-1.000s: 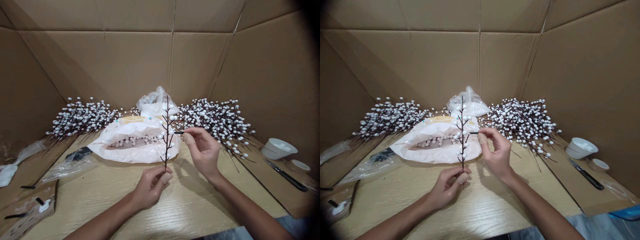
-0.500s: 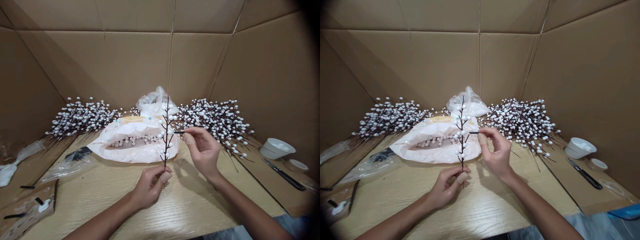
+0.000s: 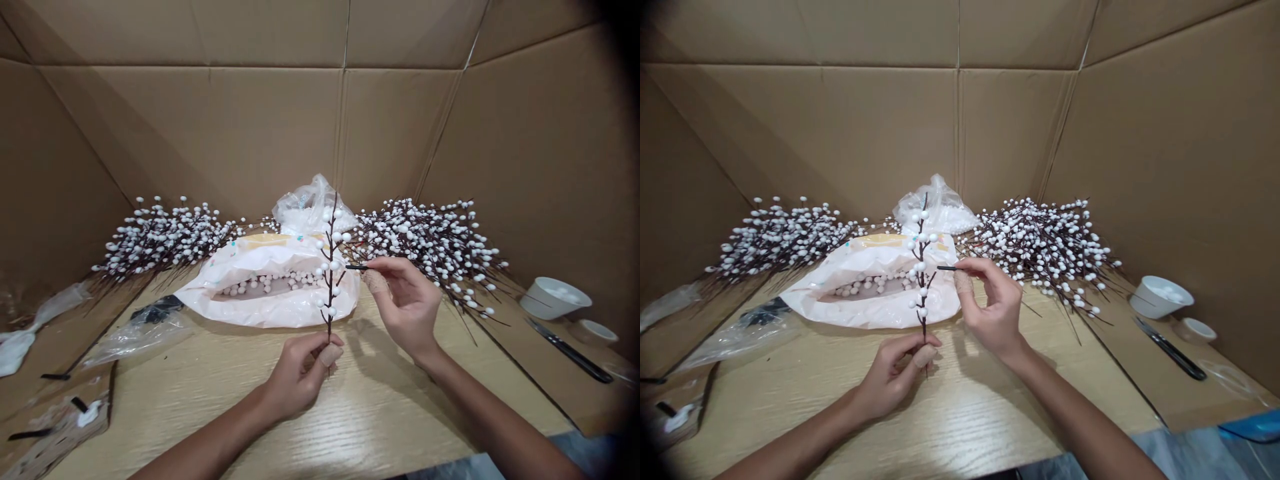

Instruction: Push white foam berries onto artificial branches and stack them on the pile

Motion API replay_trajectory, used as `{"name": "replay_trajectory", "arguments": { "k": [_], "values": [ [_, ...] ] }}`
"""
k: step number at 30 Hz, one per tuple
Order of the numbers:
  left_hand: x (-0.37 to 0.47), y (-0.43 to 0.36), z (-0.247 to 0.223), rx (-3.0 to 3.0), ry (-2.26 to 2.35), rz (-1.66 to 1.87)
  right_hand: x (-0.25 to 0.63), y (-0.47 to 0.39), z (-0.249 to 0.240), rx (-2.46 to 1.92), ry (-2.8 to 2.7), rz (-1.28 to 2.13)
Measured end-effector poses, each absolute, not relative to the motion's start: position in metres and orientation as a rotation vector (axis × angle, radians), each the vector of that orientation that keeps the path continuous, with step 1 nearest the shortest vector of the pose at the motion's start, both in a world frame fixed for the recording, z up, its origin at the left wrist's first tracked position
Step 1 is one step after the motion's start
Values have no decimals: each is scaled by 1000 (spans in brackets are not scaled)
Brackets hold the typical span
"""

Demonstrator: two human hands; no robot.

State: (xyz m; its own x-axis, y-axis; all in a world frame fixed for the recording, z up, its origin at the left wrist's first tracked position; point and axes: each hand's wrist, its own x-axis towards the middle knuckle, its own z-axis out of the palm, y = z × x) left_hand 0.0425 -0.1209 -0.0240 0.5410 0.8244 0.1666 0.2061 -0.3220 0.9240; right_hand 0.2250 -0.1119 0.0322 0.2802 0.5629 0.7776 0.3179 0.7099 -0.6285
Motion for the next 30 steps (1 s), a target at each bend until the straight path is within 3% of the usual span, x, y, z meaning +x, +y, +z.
{"name": "replay_trajectory", "arguments": {
  "k": [30],
  "values": [
    [41,-122,-26,1757,895,807,224,-113,31,-745,-1328,177]
  ]
}}
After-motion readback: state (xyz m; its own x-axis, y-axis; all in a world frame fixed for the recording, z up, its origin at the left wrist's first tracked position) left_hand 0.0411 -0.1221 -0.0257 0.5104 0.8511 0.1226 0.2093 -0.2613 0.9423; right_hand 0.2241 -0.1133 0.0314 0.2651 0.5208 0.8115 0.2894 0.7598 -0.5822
